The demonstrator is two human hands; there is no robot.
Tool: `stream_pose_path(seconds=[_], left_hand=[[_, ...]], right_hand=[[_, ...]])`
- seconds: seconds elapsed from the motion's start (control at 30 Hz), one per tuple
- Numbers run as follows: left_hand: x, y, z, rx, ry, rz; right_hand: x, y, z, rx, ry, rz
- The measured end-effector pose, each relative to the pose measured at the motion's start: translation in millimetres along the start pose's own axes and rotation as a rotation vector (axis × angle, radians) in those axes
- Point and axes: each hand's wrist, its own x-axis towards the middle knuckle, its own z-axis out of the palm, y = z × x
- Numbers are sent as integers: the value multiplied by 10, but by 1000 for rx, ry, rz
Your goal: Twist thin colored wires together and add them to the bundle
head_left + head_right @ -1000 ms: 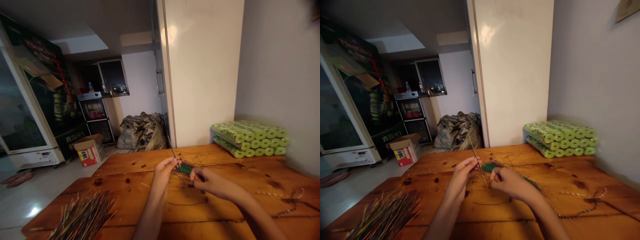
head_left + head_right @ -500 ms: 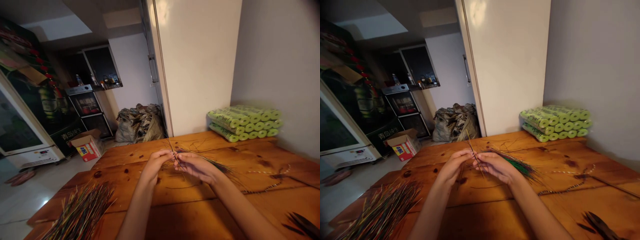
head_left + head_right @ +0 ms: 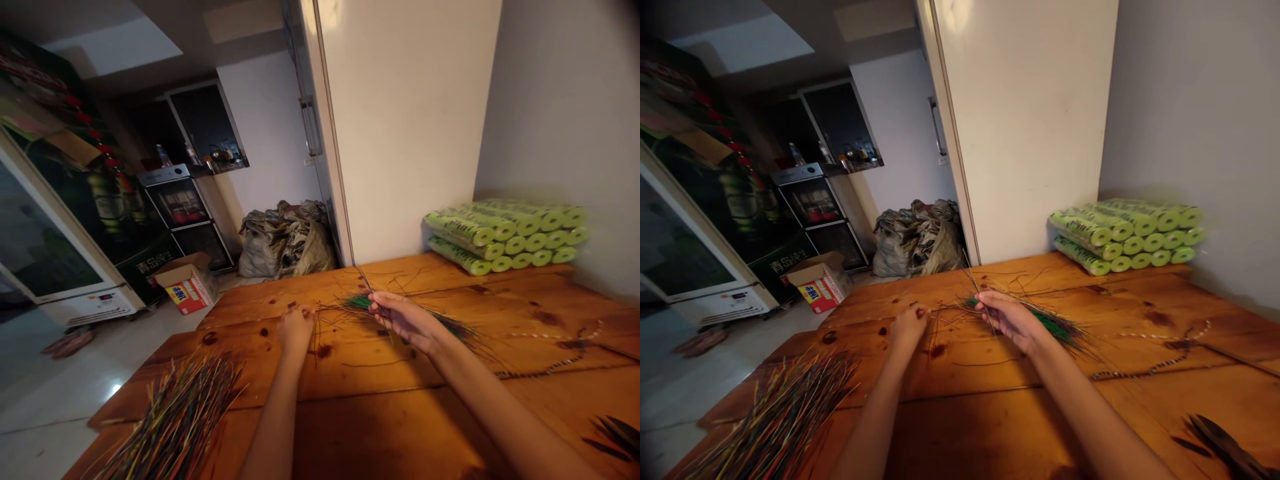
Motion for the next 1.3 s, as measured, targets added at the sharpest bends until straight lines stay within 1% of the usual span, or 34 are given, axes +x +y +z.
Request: stream_pose_path(seconds=[0.07,0.17,0.23,0.37,0.5,0.57,0.63,0.7,0.77,0.83,0.9,0.97,1.03,1.13,1.2,1.3], left_hand=[[17,-132,72,93,-12,-70],[9,-216,141,173,-58,-115],[10,-230,162,192,-92,-123],[32,-237,196,178,-157,-124],[36,-233,226,147,-189,-121],[28,-210,198,128,-186,-108],[12,-154,127,106,-159,-80],[-17,-49,24,84,-106,-35],[-67,102,-79,59,-41,33],[-139,276,-145,-55,-18,153],[-216,434,-157,-310,-81,292],[-280,546,-123,-575,-168,359],[-319,608,-70,-749,-235,333],[-336,636,-5,-907,-339,253],[-332,635,15,-963,-399,211],[-320,621,23,-968,-467,171]], right_hand=[[7,-19,-23,-7,29,-11],[11,-45,-47,-30,71,-17],[14,-56,-62,-49,93,-25],[20,-54,-69,-93,97,-37],[37,-14,-47,-101,113,-19],[53,12,-50,-96,109,-6],[70,39,-68,-83,105,0],[82,67,-89,-63,115,0],[84,100,-93,-50,141,0],[74,135,-63,-45,174,10],[54,165,1,-39,189,32],[28,183,82,-21,174,58],[2,189,158,-4,142,67],[-30,192,232,-19,97,46],[-41,196,250,-36,70,26],[-42,205,251,-41,28,7]])
